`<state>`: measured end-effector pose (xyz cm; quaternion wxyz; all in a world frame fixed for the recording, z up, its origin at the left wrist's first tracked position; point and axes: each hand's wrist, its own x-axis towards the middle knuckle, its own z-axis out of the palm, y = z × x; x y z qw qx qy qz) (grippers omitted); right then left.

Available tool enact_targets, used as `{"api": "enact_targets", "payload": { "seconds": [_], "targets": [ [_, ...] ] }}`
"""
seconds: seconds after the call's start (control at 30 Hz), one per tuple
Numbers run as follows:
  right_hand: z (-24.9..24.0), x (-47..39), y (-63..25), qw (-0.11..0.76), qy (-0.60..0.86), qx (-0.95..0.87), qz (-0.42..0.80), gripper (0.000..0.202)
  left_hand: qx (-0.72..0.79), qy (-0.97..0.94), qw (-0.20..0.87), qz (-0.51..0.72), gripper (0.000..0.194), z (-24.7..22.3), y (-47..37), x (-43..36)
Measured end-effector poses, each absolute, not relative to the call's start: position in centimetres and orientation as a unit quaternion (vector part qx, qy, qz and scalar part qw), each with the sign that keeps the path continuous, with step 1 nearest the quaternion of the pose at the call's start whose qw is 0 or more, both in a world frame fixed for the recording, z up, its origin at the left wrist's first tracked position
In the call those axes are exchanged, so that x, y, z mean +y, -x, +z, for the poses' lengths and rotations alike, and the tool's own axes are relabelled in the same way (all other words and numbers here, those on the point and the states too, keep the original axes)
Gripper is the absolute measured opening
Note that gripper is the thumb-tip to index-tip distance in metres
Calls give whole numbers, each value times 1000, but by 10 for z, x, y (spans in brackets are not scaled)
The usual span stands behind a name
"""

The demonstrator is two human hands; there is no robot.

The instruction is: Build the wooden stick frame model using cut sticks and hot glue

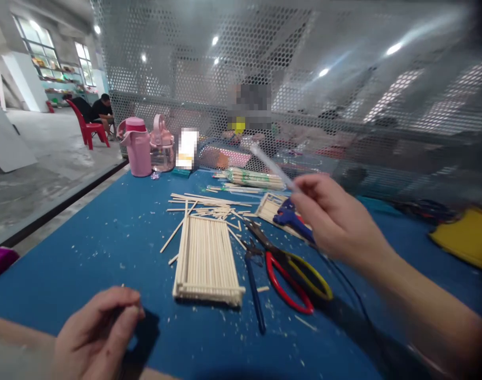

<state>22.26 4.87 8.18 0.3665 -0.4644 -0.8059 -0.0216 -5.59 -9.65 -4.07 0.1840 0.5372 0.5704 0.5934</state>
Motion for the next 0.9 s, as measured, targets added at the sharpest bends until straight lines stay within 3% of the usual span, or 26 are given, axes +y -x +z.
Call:
{"api": "enact_targets", "payload": {
  "seconds": [0.1,0.17,0.2,0.3,0.47,0.6,0.77,0.83,0.9],
  "targets": [
    [61,-20,-210,269,307,-913,-16,18,526,-562,130,625,30,-36,42,-106],
    [45,-53,-200,208,238,-949,-5,22,462,-676,59,571,42,-29,29,-109],
    [37,-65,-195,199,224,-954,0,22,434,-724,23,535,40,-26,23,-110],
    [19,-83,-184,218,235,-947,-2,25,395,-818,-3,419,21,-20,12,-112],
    [11,-84,-182,222,232,-946,-40,26,430,-839,38,331,23,-20,18,-119],
    [17,-75,-213,199,236,-950,-49,31,422,-837,58,344,20,-17,36,-125],
    [26,-72,-244,353,415,-825,-150,20,498,-739,12,454,18,-10,46,-121],
    [24,-87,-229,359,349,-851,-156,20,445,-772,29,452,19,-8,33,-119],
    [20,-101,-210,284,259,-913,-137,30,379,-828,74,408,22,-8,17,-117]
  ]
}}
